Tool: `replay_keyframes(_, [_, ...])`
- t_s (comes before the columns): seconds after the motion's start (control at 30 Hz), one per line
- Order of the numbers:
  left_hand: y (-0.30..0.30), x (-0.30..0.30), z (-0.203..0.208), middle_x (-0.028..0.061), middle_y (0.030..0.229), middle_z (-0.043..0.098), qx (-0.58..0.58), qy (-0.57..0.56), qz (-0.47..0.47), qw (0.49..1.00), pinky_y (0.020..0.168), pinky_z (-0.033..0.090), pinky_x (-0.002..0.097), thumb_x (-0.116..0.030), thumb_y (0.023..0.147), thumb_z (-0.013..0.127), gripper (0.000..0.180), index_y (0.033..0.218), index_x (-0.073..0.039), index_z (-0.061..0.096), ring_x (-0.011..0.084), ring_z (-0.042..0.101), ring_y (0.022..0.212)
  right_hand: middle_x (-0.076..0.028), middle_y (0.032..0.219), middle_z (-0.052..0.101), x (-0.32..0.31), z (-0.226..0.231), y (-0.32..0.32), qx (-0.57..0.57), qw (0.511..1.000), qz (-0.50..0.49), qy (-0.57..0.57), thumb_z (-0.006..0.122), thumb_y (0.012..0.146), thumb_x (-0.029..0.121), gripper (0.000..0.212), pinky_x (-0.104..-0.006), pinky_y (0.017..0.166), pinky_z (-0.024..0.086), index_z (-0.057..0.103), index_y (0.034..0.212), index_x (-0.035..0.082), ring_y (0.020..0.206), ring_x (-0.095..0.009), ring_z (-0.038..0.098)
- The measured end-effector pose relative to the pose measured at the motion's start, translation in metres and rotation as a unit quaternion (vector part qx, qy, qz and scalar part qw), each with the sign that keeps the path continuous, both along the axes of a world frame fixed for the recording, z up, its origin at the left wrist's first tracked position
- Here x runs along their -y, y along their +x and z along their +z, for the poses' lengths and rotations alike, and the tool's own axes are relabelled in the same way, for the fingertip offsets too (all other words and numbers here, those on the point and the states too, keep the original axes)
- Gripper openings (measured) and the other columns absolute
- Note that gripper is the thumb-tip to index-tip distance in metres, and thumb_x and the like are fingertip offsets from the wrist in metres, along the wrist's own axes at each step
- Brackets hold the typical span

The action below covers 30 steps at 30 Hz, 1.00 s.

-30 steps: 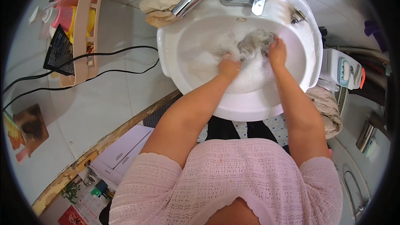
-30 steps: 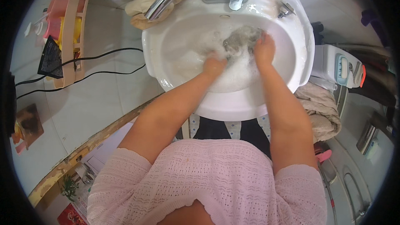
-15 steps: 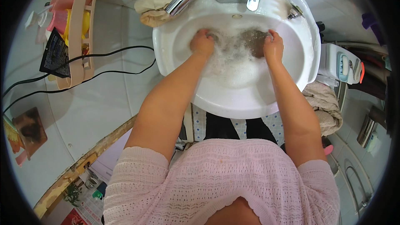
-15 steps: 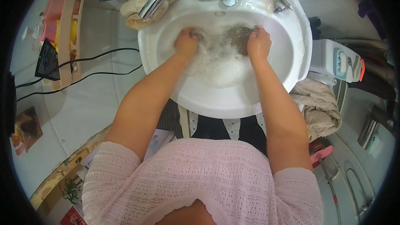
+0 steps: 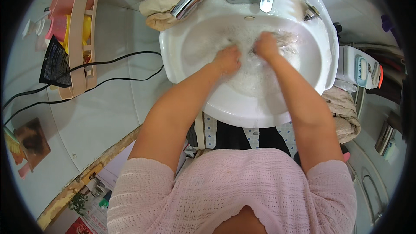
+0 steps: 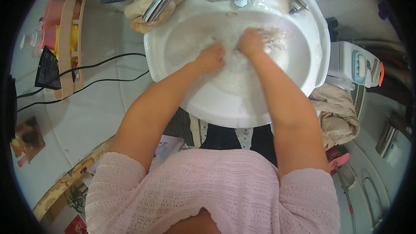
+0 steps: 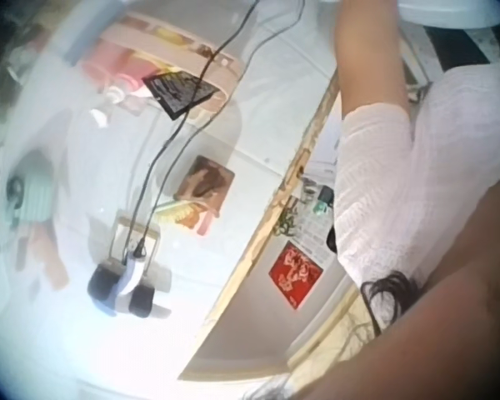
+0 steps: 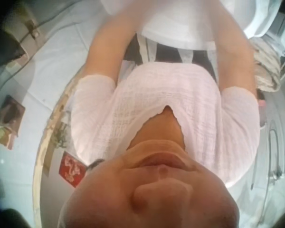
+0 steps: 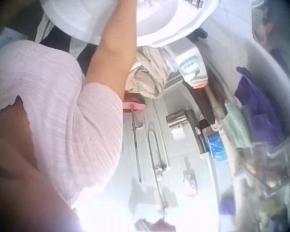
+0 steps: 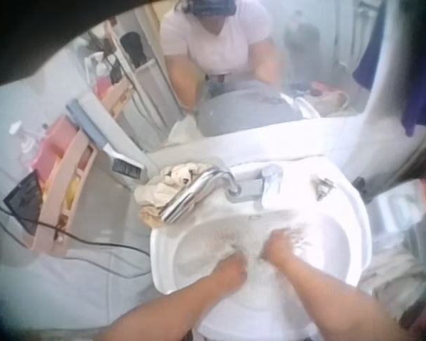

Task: The person washes a towel and a small cloth by hand in a sink. They scrub the items under running water, rinse them, and wring out the excess water.

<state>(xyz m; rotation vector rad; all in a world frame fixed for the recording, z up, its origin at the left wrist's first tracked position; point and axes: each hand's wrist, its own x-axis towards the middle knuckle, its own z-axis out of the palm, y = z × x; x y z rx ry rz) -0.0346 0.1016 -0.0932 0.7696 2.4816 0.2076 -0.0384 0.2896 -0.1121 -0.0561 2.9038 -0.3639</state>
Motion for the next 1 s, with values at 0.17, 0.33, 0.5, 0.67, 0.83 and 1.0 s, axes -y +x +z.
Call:
replay_keyframes(0.17, [-0.002,0.019,0.036,0.0171,0.103,0.059,0.164,0.011,0.036,0.986,0.086,0.043,0.0424,-0.022,0.079,0.051,0.032,0.106,-0.005,0.057,0.0347,0.055,0.096,-0.013,0.111,0.059,0.013,0.006,0.028,0.106,0.981,0.151,-0.054,0.048,0.083,0.021,0.031,-0.0415,0.088,0.043,0.059,0.107,0.005,0.108,-0.031,0.053])
replay_keyframes(0.33, [0.033,0.059,0.051,0.0174,0.101,0.059,0.099,0.006,-0.075,0.992,0.084,0.043,0.0428,-0.02,0.079,0.051,0.035,0.11,-0.004,0.055,0.0354,0.055,0.095,-0.009,0.117,0.052,-0.009,0.029,-0.004,0.084,0.991,0.084,0.065,0.053,0.081,0.016,0.025,-0.0381,0.084,0.043,0.061,0.104,0.009,0.11,-0.025,0.048])
replay_keyframes(0.5, [0.06,0.081,0.077,0.0142,0.094,0.059,0.032,0.079,-0.084,0.993,0.082,0.042,0.0428,-0.017,0.077,0.053,0.035,0.11,-0.004,0.055,0.0319,0.056,0.09,-0.008,0.116,0.053,0.011,0.008,0.01,0.132,0.973,0.171,0.084,0.053,0.081,0.014,0.027,-0.0414,0.087,0.041,0.06,0.107,0.009,0.11,-0.026,0.048])
replay_keyframes(0.67, [0.07,0.097,0.086,0.009,0.085,0.061,-0.08,0.128,-0.074,0.986,0.083,0.041,0.0378,-0.017,0.073,0.057,0.037,0.108,-0.006,0.057,0.0268,0.058,0.084,-0.012,0.112,0.058,0.015,0.02,-0.012,0.164,0.969,0.162,0.095,0.046,0.082,0.01,0.027,-0.0439,0.088,0.04,0.061,0.104,0.006,0.111,-0.028,0.049])
replay_keyframes(0.83, [0.069,0.092,0.095,0.0078,0.08,0.06,-0.108,0.15,-0.056,0.981,0.079,0.041,0.0365,-0.017,0.072,0.058,0.036,0.106,-0.007,0.059,0.0257,0.058,0.08,-0.017,0.099,0.062,0.015,-0.021,-0.007,0.132,0.983,0.112,-0.055,0.044,0.082,0.01,0.025,-0.0417,0.077,0.048,0.063,0.095,0.001,0.091,-0.033,0.06])
replay_keyframes(1.0, [0.066,0.092,0.093,0.0071,0.077,0.059,-0.108,0.144,-0.069,0.981,0.074,0.041,0.0359,-0.018,0.07,0.057,0.034,0.102,-0.007,0.061,0.0242,0.056,0.074,-0.021,0.083,0.063,0.027,-0.028,-0.041,0.229,0.962,0.149,-0.003,0.049,0.076,0.008,0.02,-0.0405,0.074,0.049,0.065,0.073,-0.005,0.081,-0.035,0.061])
